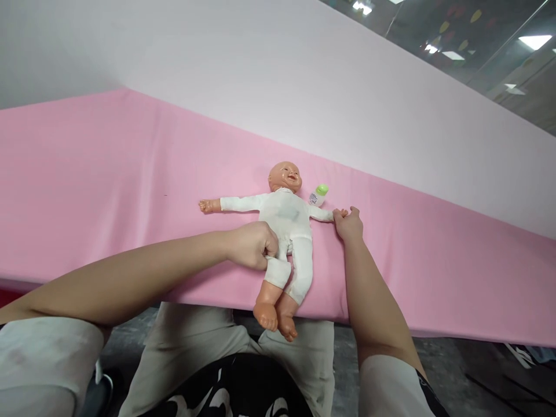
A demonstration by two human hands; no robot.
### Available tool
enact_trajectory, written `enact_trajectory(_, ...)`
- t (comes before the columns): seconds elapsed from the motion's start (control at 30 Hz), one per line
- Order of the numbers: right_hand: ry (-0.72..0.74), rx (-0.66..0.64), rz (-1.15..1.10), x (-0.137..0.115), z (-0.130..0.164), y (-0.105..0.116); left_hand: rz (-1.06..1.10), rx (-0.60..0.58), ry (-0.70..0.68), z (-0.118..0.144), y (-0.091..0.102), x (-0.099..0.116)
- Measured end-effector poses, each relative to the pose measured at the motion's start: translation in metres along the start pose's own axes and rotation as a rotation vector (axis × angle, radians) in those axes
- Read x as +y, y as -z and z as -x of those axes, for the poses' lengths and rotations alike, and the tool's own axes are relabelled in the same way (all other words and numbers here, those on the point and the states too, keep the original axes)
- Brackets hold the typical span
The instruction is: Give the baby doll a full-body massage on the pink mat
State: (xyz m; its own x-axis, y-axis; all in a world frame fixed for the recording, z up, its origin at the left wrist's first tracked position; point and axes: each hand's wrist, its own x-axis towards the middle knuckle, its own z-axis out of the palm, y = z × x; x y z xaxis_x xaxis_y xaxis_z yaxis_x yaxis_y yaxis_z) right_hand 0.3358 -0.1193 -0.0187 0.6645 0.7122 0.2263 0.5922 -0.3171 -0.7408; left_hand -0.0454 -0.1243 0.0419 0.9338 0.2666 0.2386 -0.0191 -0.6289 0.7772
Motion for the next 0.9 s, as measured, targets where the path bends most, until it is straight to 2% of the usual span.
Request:
enact_trajectory(0.13, 0.030, 0.014, -0.062, -0.007, 0.005, 0.001, 0.048, 0.071, 0.013, 0.000, 0.004, -0.007)
enact_trajectory(0.23, 0.082, 0.042, -0.267, -0.020, 0.019, -0.004, 0.125, 0.230, 0.114, -0.001, 0.013, -0.014)
enact_trajectory(0.33, 0.279, 0.023, -0.397, -0.040, 0.039, -0.012, 0.124, 0.452, 0.227, -0.004, 0.024, -0.024)
enact_trajectory(0.43, 0.506, -0.081, -0.319, -0.061, 0.061, -0.022, 0.039, 0.618, 0.302, -0.007, 0.030, -0.037)
enact_trajectory(0.53, 0.759, -0.239, -0.153, -0.074, 0.076, -0.029, -0.018, 0.655, 0.369, -0.010, 0.032, -0.048)
enact_trajectory(0.6, 0.854, -0.292, -0.095, -0.077, 0.079, -0.031, -0.023, 0.644, 0.390, -0.012, 0.032, -0.052)
enact_trajectory(0.73, 0.788, -0.285, -0.096, -0.071, 0.074, -0.034, -0.023, 0.630, 0.376, -0.012, 0.032, -0.050)
enact_trajectory(0.9, 0.507, -0.188, -0.206, -0.065, 0.066, -0.034, -0.056, 0.598, 0.293, -0.007, 0.033, -0.037)
